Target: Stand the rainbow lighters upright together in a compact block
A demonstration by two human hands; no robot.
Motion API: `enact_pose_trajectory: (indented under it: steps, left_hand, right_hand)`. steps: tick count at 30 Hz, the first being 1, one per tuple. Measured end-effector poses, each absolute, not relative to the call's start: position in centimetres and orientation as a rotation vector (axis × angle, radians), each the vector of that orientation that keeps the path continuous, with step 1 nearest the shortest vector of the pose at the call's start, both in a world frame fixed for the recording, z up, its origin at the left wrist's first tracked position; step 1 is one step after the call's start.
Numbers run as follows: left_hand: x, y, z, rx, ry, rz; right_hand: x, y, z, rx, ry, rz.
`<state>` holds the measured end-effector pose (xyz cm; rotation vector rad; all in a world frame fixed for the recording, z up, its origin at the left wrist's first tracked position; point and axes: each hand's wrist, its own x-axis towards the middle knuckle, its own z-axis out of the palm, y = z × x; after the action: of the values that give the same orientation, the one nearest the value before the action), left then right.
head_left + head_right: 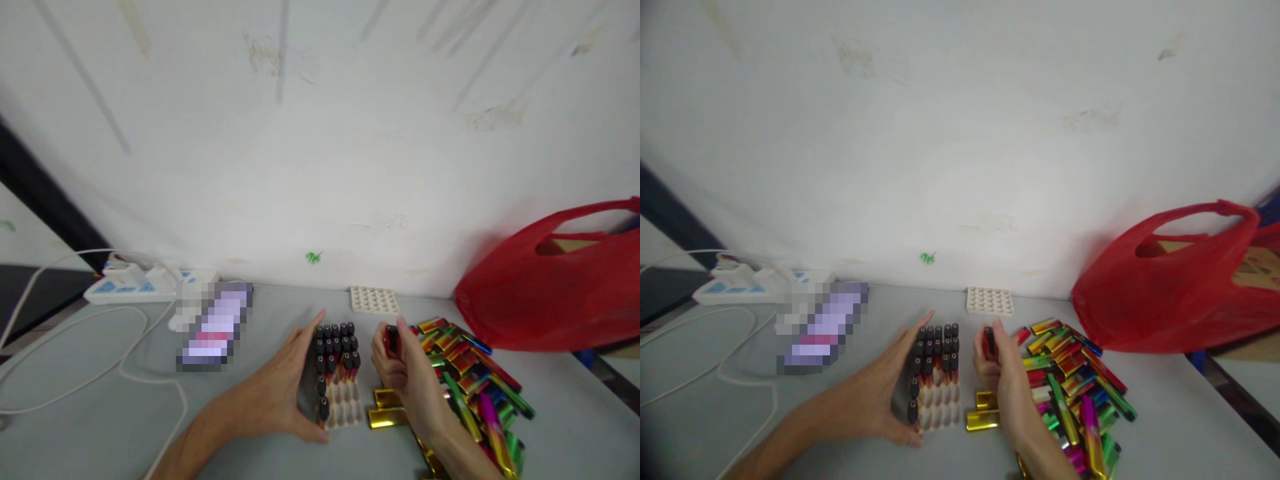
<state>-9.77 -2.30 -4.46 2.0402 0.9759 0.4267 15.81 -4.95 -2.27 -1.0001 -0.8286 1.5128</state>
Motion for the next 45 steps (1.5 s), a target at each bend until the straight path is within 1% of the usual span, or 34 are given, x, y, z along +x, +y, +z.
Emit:
enact_pose_trajectory:
  steps: [11,17,24,32,37,41,45]
  left_hand:
    - [-9.8,-2.4,-4.3,2.032,0.981,0.439]
    - [-9.7,-2.4,-4.3,2.023,1.007,0.422]
    - [-9.8,-2.4,-4.4,2.043,0.985,0.422]
    - [-9.8,-2.3,-4.3,2.043,0.951,0.428]
    - [-9.8,-2.3,-4.4,2.047,0.944,0.446]
    - [-9.8,-2.3,-4.5,2.078,0.921,0.456]
    - [-9.8,-2.2,-4.4,2.058,0.931,0.448]
  right_hand:
    - [15.2,-5.6,-2.6,-0.945,-0.802,1.651]
    - [15.2,-5.3,-2.6,-0.924,-0.768,1.629]
    - [15.6,-5.2,-3.4,-0.887,-0.851,1.628]
    - [15.1,-5.5,-2.6,-0.866,-0.918,1.611]
    - [15.0,-5.5,-3.2,-0.894,-0.974,1.619]
    - [15.0,-5.7,-3.1,-0.922,-0.923,1.617]
    - [15.0,-5.9,-2.6,-0.868,-0.849,1.7]
